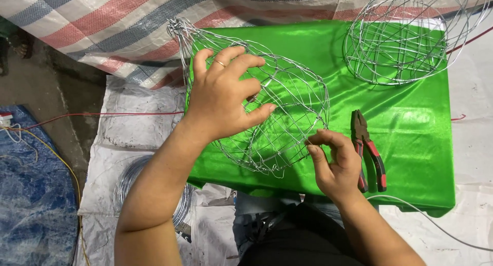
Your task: Shaping and assembling a wire frame structure using pliers and thin metal wire.
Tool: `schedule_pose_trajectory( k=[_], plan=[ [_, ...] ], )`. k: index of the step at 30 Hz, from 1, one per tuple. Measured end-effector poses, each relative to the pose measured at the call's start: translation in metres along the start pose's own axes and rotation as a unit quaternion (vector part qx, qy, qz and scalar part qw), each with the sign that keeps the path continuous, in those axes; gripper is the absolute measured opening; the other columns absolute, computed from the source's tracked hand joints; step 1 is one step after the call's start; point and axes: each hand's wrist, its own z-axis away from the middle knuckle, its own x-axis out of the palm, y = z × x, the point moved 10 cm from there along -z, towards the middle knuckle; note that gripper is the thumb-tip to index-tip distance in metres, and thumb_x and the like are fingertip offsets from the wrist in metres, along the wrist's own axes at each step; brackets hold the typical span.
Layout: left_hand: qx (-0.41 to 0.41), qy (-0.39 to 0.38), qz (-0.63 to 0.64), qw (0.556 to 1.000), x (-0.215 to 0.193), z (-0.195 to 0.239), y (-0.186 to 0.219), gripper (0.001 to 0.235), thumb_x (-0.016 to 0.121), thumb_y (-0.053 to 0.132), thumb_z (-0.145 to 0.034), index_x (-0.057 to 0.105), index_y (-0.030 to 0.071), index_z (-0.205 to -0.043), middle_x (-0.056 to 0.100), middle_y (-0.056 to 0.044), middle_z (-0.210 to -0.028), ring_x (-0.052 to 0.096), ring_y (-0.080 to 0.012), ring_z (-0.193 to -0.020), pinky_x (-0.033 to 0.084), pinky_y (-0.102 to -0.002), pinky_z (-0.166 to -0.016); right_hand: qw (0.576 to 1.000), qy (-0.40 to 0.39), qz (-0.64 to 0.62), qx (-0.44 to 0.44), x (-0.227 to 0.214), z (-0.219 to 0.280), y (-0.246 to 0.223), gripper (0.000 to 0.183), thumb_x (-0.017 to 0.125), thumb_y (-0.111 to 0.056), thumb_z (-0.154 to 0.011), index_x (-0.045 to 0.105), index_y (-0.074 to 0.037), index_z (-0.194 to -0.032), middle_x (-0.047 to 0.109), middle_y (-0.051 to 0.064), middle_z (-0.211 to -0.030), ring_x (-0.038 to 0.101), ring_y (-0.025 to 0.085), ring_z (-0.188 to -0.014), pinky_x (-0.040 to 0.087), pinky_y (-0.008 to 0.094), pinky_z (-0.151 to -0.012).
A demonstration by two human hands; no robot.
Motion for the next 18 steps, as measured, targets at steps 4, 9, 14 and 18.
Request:
schedule_pose_trajectory(
  k=[4,9,14,18],
  plan=[
    [0.000,0.003,0.009,1.000,-0.001,0.002,-0.003,0.036,0.079,0.044,-0.079,0.066,0.013,-0.067,0.067,-0.006,-0.128,0.053,-0.0319,-0.127,0.024,-0.059,-0.107,0.992,0.022,0.124,-0.005,-0.003,-0.004,-0.013,0.013,0.074,0.000,-0.092,0.070,0.004,-0.104,0.074,0.011,-0.090,0.068,0.017,-0.074,0.053,0.026,-0.068],
    [-0.004,0.014,0.001,1.000,-0.004,0.005,-0.002,0.037,0.078,0.045,-0.079,0.065,0.013,-0.067,0.067,-0.005,-0.127,0.054,-0.0318,-0.126,0.024,-0.060,-0.107,0.990,0.027,0.134,-0.046,0.003,-0.008,-0.025,0.024,0.064,0.017,-0.088,0.066,0.006,-0.109,0.070,0.011,-0.087,0.063,0.017,-0.068,0.051,0.026,-0.061],
    [-0.011,0.018,-0.003,1.000,-0.002,0.005,0.001,0.034,0.078,0.042,-0.078,0.064,0.013,-0.066,0.067,-0.004,-0.127,0.055,-0.0315,-0.127,0.025,-0.061,-0.107,0.987,0.017,0.142,-0.079,0.006,-0.003,-0.023,0.040,0.060,0.018,-0.086,0.058,0.005,-0.125,0.069,0.008,-0.085,0.069,0.017,-0.073,0.053,0.026,-0.064],
    [0.000,0.032,-0.010,0.999,-0.003,0.002,0.009,0.034,0.076,0.042,-0.079,0.065,0.012,-0.069,0.067,-0.006,-0.126,0.054,-0.0317,-0.126,0.025,-0.061,-0.107,0.983,-0.007,0.156,-0.096,0.012,-0.011,-0.033,0.029,0.070,0.009,-0.090,0.068,0.004,-0.119,0.071,0.010,-0.089,0.057,0.013,-0.062,0.047,0.025,-0.057]
  ],
)
